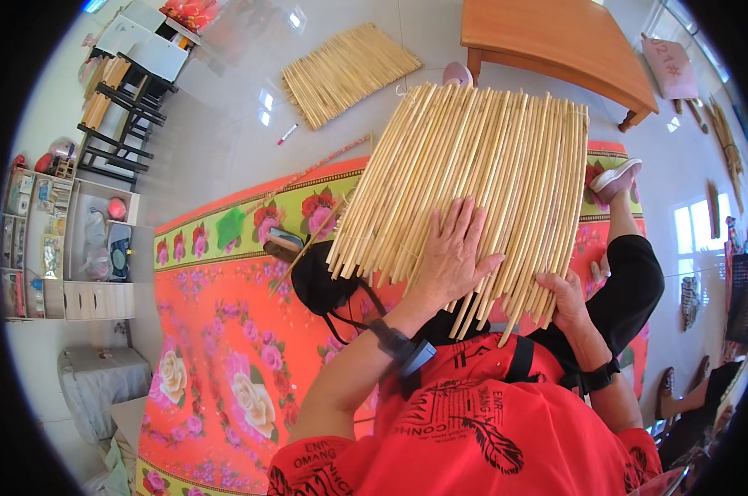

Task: The person is weaving a bamboo mat by hand, using a needle and thread to secure the bamboo strips together. They adjust the mat and continue weaving throughout the clip.

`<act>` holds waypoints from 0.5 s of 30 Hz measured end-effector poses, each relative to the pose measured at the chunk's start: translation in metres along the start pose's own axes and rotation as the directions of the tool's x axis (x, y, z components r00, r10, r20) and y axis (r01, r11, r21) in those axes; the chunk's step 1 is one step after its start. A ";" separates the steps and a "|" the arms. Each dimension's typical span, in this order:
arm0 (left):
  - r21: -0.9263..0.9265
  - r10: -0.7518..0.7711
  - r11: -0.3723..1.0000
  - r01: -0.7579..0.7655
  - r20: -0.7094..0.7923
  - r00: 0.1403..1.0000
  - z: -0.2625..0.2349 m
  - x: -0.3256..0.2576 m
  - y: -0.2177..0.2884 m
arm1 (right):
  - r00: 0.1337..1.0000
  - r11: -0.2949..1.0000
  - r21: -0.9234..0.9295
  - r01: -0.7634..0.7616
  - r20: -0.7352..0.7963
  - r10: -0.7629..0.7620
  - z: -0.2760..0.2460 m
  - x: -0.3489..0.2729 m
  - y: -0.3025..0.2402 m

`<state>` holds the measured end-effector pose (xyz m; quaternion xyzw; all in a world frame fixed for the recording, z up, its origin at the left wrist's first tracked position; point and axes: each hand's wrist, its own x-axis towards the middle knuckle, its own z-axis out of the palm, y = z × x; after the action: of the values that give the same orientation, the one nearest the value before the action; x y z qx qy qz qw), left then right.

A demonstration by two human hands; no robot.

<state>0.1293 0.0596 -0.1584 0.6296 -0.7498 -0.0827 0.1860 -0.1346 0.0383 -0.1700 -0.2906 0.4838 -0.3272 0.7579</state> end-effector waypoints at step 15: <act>-0.174 0.016 0.985 -0.007 0.050 0.999 -0.011 -0.030 -0.058 | 1.000 1.000 -0.030 0.000 0.019 0.001 -0.004 0.007 -0.003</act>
<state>0.1904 0.0789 -0.1743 0.6042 -0.7479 -0.1626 0.2216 -0.1366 0.0306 -0.1729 -0.3049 0.4815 -0.3170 0.7581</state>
